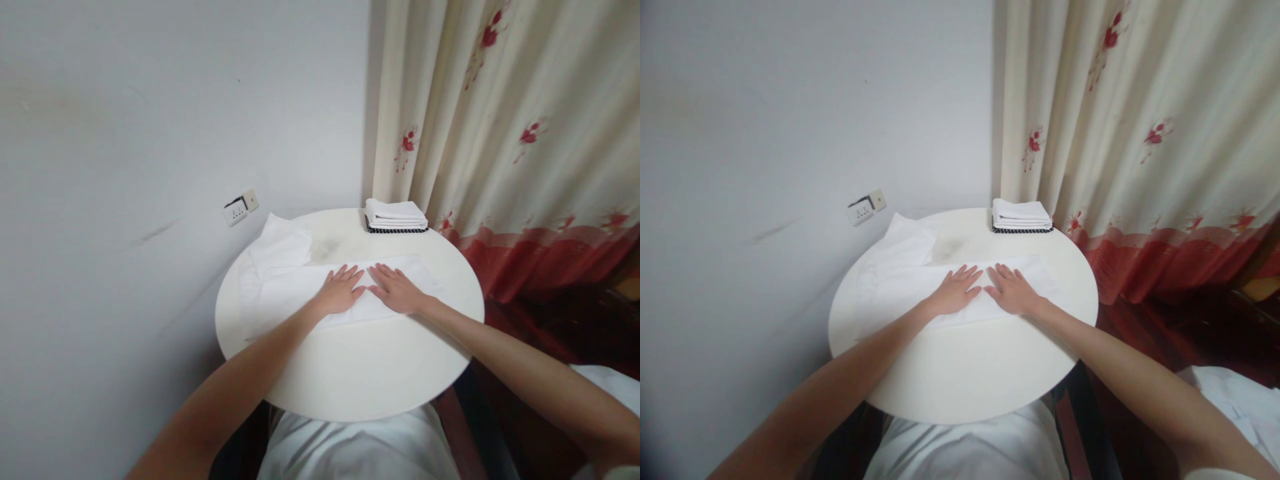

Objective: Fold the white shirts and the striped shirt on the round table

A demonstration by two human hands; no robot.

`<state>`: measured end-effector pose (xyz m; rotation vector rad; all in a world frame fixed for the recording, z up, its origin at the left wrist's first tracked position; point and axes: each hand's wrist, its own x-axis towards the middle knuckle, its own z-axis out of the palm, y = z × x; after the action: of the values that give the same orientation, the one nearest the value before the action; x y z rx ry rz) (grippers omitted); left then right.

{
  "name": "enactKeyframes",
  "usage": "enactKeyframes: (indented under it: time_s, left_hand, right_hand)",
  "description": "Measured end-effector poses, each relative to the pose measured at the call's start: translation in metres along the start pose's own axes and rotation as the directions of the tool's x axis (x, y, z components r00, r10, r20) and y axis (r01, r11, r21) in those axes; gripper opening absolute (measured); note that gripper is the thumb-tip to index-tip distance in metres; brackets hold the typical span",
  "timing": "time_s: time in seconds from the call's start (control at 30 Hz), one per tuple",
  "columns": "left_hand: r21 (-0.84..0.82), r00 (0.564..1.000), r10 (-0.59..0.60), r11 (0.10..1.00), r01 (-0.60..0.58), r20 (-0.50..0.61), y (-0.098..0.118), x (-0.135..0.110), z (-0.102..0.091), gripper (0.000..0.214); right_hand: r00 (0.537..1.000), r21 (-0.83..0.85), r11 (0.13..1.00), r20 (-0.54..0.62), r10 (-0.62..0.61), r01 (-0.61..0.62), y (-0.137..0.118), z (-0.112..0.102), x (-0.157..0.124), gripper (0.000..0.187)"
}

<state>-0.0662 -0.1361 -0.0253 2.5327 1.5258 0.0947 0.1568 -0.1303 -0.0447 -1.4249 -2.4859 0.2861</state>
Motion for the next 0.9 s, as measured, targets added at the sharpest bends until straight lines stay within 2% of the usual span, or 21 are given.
enactKeyframes:
  time_s: [0.1,0.2,0.33,0.4,0.47,0.6,0.67,0.77,0.9]
  left_hand:
    - [0.004,1.000,0.001,1.000,-0.001,0.000,0.000,-0.001,-0.001,0.061]
    - [0.000,1.000,0.006,1.000,-0.006,-0.007,-0.001,-0.001,-0.001,0.060]
    - [0.011,1.000,-0.006,1.000,0.006,-0.008,-0.001,0.000,0.000,0.058]
    - [0.023,1.000,-0.016,1.000,0.016,-0.012,0.000,0.000,0.000,0.058]
    - [0.028,1.000,-0.022,0.999,0.022,-0.012,0.001,0.000,-0.001,0.059]
    - [0.027,1.000,-0.024,0.999,0.024,0.000,0.000,0.000,-0.001,0.059]
    - [0.026,1.000,-0.023,0.999,0.023,0.003,0.000,0.000,-0.001,0.059]
    - [0.022,1.000,-0.018,1.000,0.018,0.010,-0.001,0.000,-0.001,0.059]
    - [0.016,1.000,-0.013,1.000,0.012,0.013,0.000,-0.001,-0.002,0.059]
  right_hand:
    - [0.993,-0.090,0.991,0.058,0.103,-0.098,0.027,-0.008,-0.002,0.072]
    - [0.962,-0.157,0.951,0.006,0.272,-0.268,0.068,-0.018,-0.008,0.071]
    - [0.852,-0.178,0.836,-0.187,0.488,-0.518,0.116,-0.033,-0.022,0.067]
    - [0.805,-0.146,0.806,-0.279,0.523,-0.574,0.130,-0.044,-0.026,0.059]
    - [0.781,-0.060,0.800,-0.271,0.563,-0.597,0.135,-0.053,-0.027,0.051]
    - [0.778,0.154,0.778,-0.071,0.624,-0.609,0.124,-0.066,-0.020,0.048]
    - [0.776,0.325,0.722,0.067,0.627,-0.611,0.114,-0.070,-0.016,0.052]
    - [0.779,0.564,0.560,0.285,0.558,-0.607,0.106,-0.077,-0.010,0.054]
    - [0.758,0.691,0.345,0.472,0.450,-0.635,0.103,-0.084,-0.006,0.033]
